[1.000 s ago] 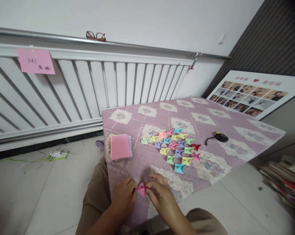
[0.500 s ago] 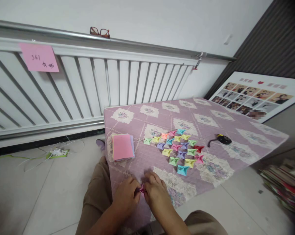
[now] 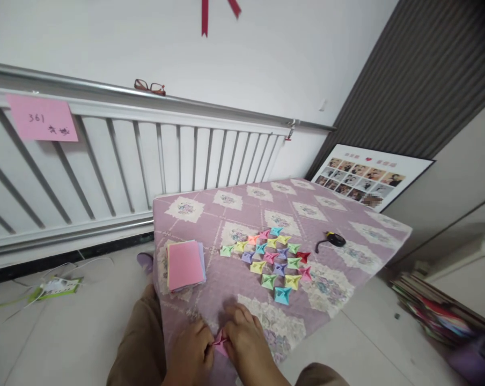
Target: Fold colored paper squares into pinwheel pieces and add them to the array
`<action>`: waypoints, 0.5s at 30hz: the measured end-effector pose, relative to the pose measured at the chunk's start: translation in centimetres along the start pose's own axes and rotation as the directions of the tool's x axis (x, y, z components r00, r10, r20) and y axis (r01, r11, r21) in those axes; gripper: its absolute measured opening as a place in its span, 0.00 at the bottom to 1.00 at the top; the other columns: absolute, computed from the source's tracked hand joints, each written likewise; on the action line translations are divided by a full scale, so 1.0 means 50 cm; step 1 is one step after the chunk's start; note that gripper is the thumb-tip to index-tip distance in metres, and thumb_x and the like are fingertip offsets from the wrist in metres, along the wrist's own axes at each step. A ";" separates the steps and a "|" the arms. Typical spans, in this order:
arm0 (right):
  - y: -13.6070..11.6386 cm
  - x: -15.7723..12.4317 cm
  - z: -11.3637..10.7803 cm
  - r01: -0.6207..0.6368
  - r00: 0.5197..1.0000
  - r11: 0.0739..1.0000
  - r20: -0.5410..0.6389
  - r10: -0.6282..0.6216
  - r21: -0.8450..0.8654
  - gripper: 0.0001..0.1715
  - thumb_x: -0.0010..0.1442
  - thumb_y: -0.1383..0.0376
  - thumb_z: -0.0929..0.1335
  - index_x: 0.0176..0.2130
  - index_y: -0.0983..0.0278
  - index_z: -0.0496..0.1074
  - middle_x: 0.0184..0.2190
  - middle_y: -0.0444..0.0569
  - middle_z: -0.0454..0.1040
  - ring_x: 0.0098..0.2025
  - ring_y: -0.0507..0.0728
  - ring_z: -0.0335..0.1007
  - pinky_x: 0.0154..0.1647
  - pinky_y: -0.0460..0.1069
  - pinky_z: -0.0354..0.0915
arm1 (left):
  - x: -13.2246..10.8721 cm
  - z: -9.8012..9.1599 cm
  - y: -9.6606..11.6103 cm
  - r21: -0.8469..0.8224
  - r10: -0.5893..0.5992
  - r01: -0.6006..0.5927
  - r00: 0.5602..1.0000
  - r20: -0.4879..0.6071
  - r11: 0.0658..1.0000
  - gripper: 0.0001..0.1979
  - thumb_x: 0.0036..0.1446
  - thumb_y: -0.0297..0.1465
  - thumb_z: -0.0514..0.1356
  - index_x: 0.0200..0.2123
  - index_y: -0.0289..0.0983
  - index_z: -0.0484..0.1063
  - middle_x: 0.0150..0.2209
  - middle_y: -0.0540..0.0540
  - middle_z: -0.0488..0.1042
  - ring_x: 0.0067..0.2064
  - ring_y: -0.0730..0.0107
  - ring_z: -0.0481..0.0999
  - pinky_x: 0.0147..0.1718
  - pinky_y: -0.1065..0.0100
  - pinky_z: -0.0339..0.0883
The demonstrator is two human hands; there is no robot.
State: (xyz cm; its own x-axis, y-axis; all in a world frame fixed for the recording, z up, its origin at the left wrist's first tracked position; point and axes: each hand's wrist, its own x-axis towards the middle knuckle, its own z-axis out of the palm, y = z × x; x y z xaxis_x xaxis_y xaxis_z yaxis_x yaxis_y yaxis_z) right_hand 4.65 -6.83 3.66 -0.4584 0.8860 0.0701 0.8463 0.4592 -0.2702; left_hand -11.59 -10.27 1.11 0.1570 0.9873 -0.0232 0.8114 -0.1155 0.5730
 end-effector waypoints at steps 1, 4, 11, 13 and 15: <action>0.002 -0.002 0.003 0.000 1.000 1.000 -0.006 0.000 0.002 0.06 0.57 0.66 0.69 0.31 0.57 0.76 0.53 0.48 0.73 0.60 0.63 0.60 0.53 0.55 0.59 | 0.000 0.003 -0.003 0.010 0.015 -0.015 1.000 0.004 1.000 0.10 0.52 0.23 0.53 0.31 0.39 0.72 0.36 0.45 0.74 0.39 0.63 0.72 0.37 0.64 0.61; 0.010 -0.006 0.008 0.004 1.000 1.000 -0.005 -0.003 0.024 0.06 0.58 0.64 0.69 0.29 0.57 0.76 0.50 0.47 0.75 0.58 0.63 0.63 0.52 0.53 0.59 | 0.003 0.017 -0.023 0.052 0.051 -0.052 0.999 0.019 0.997 0.11 0.50 0.22 0.54 0.33 0.40 0.73 0.38 0.45 0.75 0.40 0.62 0.74 0.38 0.64 0.63; 0.082 -0.039 -0.040 -0.045 0.993 0.985 -0.100 0.062 0.168 0.09 0.48 0.74 0.69 0.28 0.60 0.75 0.36 0.47 0.75 0.41 0.56 0.69 0.41 0.48 0.60 | 0.033 0.021 -0.079 0.043 0.154 -0.152 0.987 -0.038 0.987 0.18 0.49 0.23 0.55 0.43 0.42 0.75 0.43 0.46 0.77 0.45 0.60 0.75 0.46 0.62 0.66; 0.122 -0.055 -0.065 -0.070 0.985 0.981 -0.145 0.098 0.184 0.11 0.48 0.76 0.67 0.27 0.60 0.75 0.32 0.47 0.74 0.38 0.55 0.69 0.40 0.48 0.60 | 0.040 -0.002 -0.059 0.074 0.147 -0.143 0.988 -0.055 0.987 0.17 0.50 0.24 0.55 0.41 0.42 0.75 0.44 0.47 0.77 0.46 0.61 0.75 0.47 0.62 0.66; 0.167 -0.070 -0.092 -0.137 0.970 0.972 -0.174 0.170 0.189 0.10 0.48 0.76 0.66 0.26 0.61 0.74 0.30 0.47 0.74 0.36 0.55 0.69 0.39 0.48 0.61 | 0.047 -0.025 -0.020 0.085 0.152 -0.146 0.986 -0.064 0.986 0.15 0.52 0.24 0.54 0.40 0.44 0.75 0.44 0.49 0.77 0.45 0.62 0.75 0.47 0.63 0.66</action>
State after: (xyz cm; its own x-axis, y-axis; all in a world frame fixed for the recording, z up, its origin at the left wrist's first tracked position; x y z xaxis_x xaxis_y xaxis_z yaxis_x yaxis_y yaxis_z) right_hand 14.58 -5.81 5.58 -0.2533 0.9487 0.1891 0.8343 0.3132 -0.4537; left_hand -12.74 -7.68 1.50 0.2423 0.9632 0.1164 0.8248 -0.2677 0.4981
